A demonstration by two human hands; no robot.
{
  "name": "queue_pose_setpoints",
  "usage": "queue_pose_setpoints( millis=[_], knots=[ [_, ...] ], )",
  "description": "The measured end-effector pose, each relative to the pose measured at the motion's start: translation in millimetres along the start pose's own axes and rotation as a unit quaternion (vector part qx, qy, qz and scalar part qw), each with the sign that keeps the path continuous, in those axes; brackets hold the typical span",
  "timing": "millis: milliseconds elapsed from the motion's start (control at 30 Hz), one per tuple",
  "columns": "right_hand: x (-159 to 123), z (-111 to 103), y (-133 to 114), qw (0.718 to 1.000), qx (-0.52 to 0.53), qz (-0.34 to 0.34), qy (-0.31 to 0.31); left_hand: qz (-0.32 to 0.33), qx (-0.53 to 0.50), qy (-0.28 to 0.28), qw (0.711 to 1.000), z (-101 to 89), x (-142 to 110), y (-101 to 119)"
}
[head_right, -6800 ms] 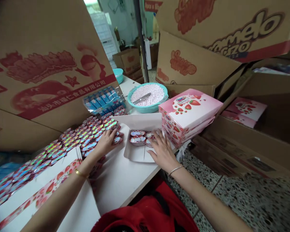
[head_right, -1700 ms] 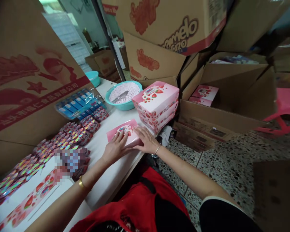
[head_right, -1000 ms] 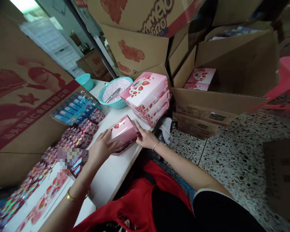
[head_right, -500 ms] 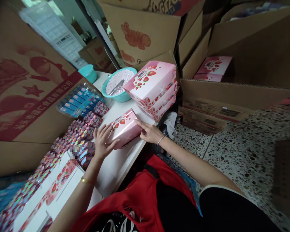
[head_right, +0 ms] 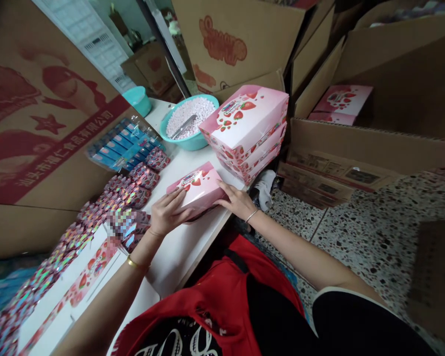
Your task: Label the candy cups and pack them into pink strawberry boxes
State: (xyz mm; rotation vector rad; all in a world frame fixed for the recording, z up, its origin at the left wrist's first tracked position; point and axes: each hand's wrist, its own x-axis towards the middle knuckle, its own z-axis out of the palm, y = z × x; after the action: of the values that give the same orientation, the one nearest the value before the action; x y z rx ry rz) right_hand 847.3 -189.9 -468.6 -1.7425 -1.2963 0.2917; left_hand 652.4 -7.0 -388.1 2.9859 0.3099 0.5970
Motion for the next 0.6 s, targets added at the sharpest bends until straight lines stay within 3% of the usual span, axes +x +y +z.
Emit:
queue_pose_setpoints(
  millis=[400,600],
  knots=[
    [-1,6,2,0.999,-0.033,0.017,0.01,0.044,-0.056,-0.011,0.997,4.9,3,-9],
    [0,9,3,0.998,-0.06,0.005,0.021,0.032,-0.04,-0.021,0.998,12.5,3,-13]
  ],
)
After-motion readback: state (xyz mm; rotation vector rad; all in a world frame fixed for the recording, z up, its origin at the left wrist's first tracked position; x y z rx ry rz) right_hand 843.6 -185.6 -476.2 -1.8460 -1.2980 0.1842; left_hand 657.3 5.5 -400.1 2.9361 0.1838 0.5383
